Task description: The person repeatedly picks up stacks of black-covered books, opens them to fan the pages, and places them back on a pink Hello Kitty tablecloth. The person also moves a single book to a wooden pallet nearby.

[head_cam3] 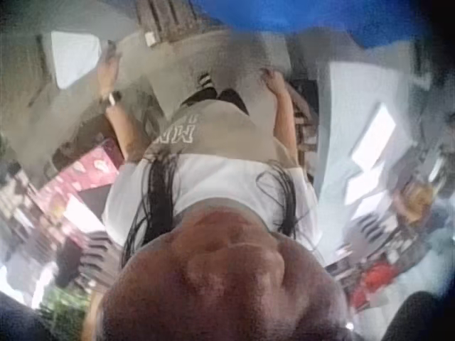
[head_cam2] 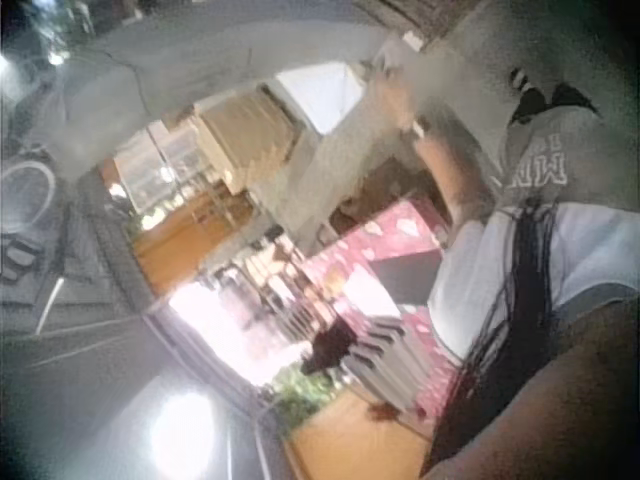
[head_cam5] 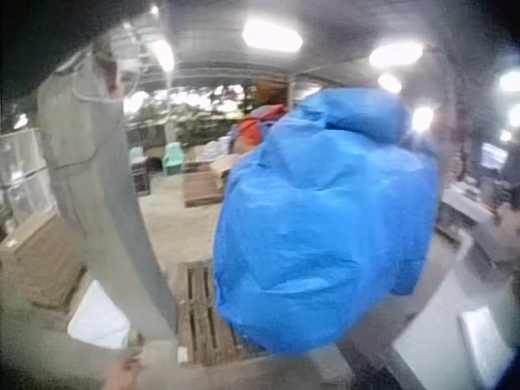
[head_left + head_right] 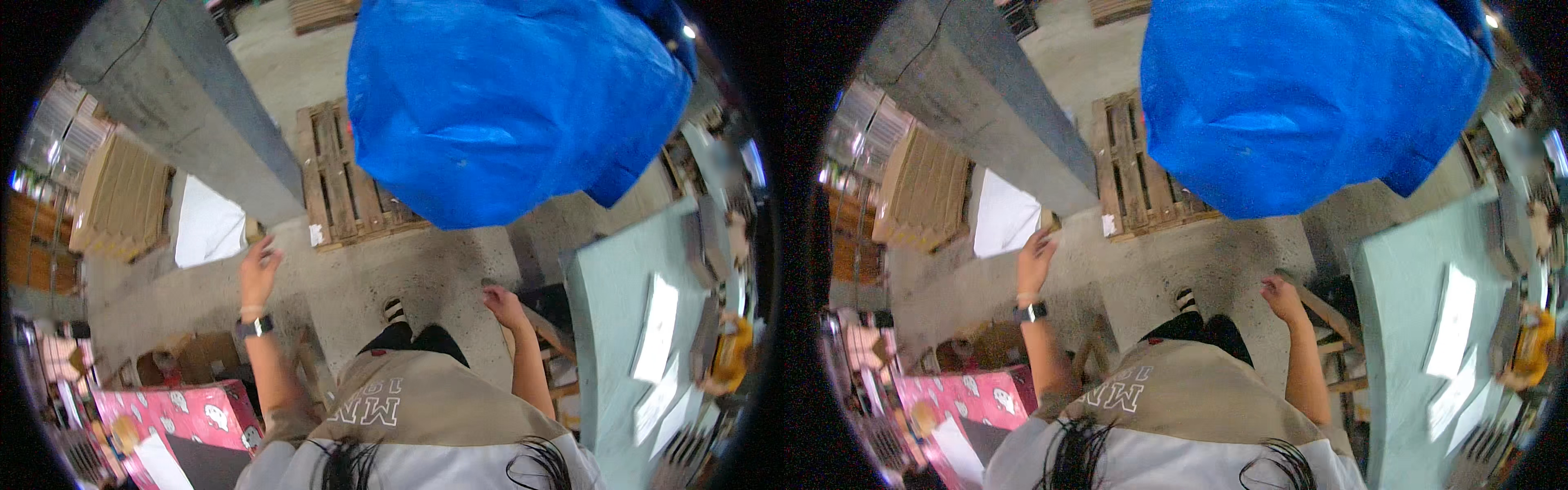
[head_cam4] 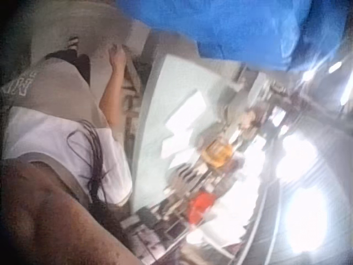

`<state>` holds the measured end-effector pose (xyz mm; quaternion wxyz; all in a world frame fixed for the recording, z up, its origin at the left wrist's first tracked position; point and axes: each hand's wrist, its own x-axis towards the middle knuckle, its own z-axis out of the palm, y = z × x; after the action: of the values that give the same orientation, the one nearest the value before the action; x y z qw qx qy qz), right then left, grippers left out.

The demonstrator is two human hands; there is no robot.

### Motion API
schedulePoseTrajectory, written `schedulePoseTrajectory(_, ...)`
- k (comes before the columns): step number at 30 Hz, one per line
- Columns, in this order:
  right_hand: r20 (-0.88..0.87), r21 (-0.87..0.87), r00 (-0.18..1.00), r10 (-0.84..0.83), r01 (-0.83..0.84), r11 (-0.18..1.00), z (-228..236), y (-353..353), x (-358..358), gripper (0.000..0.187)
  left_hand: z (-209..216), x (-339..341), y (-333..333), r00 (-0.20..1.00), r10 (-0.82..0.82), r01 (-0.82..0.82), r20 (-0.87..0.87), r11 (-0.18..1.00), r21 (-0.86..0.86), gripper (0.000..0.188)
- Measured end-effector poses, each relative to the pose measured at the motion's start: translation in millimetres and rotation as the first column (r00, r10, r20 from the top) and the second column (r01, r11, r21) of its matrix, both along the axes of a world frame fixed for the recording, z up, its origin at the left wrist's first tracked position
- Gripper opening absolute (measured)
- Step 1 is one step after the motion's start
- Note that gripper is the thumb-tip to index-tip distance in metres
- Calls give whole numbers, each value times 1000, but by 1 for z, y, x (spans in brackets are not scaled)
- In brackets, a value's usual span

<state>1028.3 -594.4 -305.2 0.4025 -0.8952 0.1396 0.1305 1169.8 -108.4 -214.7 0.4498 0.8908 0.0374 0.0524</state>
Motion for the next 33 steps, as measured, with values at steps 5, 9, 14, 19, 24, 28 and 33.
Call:
schedulePoseTrajectory(5, -76, 146, 996, -40, 51, 988, -12, -22, 78, 31, 28, 84, -66, 956, -267, 257, -125, 962, -87, 40)
schedulePoseTrajectory(9, -42, 380, 994, -98, 107, 919, 30, 18, 194, 28, 46, 166, -82, 907, -389, 306, -160, 871, -383, 40)
schedulePoseTrajectory(14, 233, 416, 966, 113, -204, 886, 41, 64, 362, 24, 95, 300, -86, 903, -398, 258, -164, 806, -533, 41)
schedulePoseTrajectory(19, 294, 392, 877, 380, -473, 789, 121, 105, 486, 25, 80, 399, -63, 848, -378, 322, -371, 924, -205, 46)
schedulePoseTrajectory(24, 74, 640, 922, 381, -337, 691, 197, 122, 576, 24, 83, 470, -52, 722, -206, 326, -660, 943, 62, 49)
schedulePoseTrajectory(28, -5, 830, 969, 249, -135, 542, 216, 135, 649, 24, 79, 538, -42, 730, -380, 170, -569, 906, -388, 52)
schedulePoseTrajectory(33, 4, 782, 989, 149, -96, 616, 202, 180, 759, 23, 107, 657, -36, 655, -520, -21, -548, 713, -701, 51)
